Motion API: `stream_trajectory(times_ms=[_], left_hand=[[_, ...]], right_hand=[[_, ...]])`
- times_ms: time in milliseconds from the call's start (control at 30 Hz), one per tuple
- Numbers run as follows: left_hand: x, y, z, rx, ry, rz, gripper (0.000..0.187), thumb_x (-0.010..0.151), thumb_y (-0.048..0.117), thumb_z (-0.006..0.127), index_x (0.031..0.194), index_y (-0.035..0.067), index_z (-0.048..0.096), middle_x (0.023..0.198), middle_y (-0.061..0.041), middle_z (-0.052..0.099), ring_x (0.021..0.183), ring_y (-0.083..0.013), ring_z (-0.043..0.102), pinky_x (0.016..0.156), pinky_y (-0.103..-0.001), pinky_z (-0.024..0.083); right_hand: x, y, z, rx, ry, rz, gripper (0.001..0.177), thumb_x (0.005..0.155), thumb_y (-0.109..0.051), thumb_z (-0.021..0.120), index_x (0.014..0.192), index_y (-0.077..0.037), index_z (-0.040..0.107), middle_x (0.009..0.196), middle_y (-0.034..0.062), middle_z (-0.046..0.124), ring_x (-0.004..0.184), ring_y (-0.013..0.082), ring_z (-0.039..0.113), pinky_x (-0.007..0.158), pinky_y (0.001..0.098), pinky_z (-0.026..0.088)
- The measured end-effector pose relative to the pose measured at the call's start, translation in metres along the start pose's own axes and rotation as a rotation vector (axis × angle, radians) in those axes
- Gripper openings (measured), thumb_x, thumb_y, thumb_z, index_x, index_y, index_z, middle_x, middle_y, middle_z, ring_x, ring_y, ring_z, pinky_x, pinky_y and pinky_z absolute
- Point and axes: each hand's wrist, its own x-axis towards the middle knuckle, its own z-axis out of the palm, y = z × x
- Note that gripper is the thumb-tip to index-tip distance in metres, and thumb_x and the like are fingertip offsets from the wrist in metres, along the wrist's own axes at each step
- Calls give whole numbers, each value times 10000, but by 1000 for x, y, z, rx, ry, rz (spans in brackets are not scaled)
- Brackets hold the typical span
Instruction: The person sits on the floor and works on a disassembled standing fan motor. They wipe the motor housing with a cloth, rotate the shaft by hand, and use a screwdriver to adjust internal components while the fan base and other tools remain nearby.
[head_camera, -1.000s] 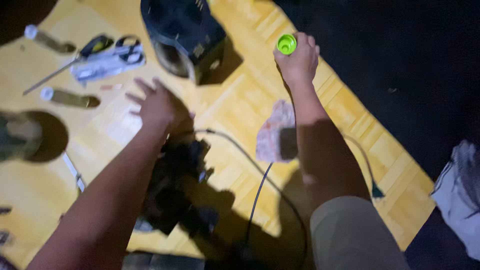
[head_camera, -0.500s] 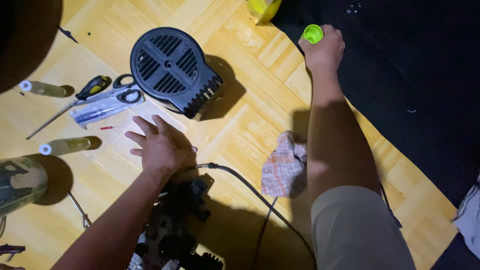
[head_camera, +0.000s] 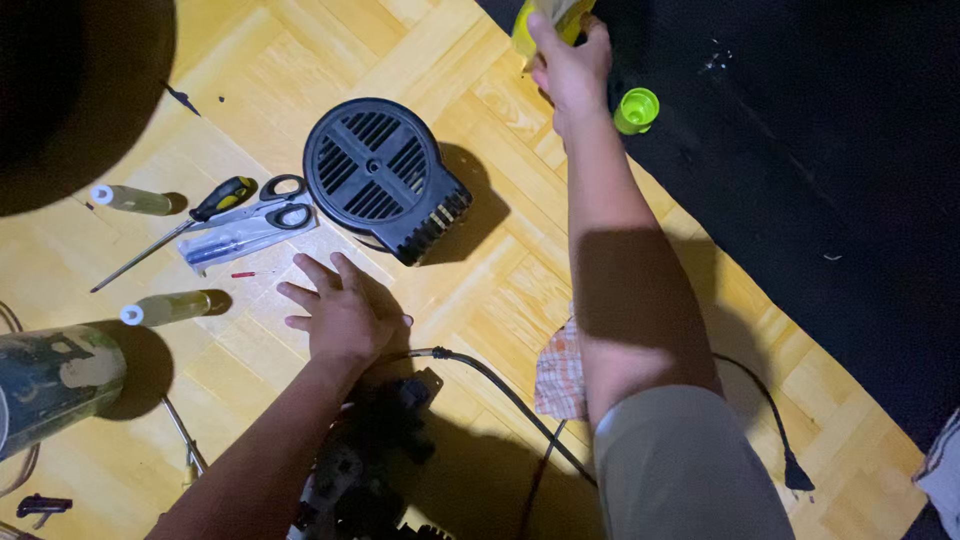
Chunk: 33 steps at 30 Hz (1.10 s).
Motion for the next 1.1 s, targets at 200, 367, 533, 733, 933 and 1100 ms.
stream_trajectory(times_ms=[200, 367, 533, 733, 933, 1100], left_hand=[[0, -4, 1, -40, 1, 17, 1364, 629, 567, 914, 1586, 4, 122, 1601, -390, -66, 1384, -745, 6, 987, -835, 311], [-4, -1, 2, -48, 43, 29, 1374, 616, 569, 911, 1608, 6, 145, 1618, -388, -34, 1398, -747, 32, 966, -863, 318], [12, -15, 23, -73, 51, 16, 1380, 606, 551, 922, 1617, 35, 135, 1627, -364, -70, 1408, -727, -11, 1013, -869, 257], [45, -22, 45, -170, 20, -11, 1308, 697, 518, 871, 1683, 160, 90, 1673, -261, -192, 1444, -694, -125, 1059, -898, 162], [32, -81, 7, -334, 161, 284, 847, 881, 588, 781, 1385, -45, 528, 1338, -298, 568, 1271, -421, 544, 1081, -454, 438], [-112, -178, 2, -1072, 608, 508, 463, 1031, 291, 756, 1302, -68, 644, 1244, -159, 735, 1163, -207, 690, 1024, -324, 534]], right_hand=[[10, -4, -2, 2, -83, 10, 713, 864, -258, 822, 1436, -38, 457, 1065, -25, 708, 903, 87, 725, 726, 310, 617], [-35, -2, -57, -182, -45, -12, 632, 873, -163, 781, 1401, 9, 480, 919, 61, 680, 748, 133, 663, 619, 309, 550], [-145, -14, -139, -623, -196, -330, 299, 960, -102, 746, 1214, 38, 671, 1003, 72, 705, 907, 132, 654, 819, 293, 549], [-303, -35, -196, -1014, -333, -291, 323, 877, -181, 721, 1147, -7, 688, 1019, 130, 716, 903, 240, 689, 822, 332, 551], [-418, -9, -179, -952, -540, -445, 225, 883, -151, 716, 1065, -20, 723, 1020, 149, 718, 870, 214, 718, 791, 302, 578], [-461, 27, -125, -610, -664, -13, 209, 947, -152, 680, 1073, 12, 707, 860, 64, 690, 741, 119, 630, 657, 256, 517]])
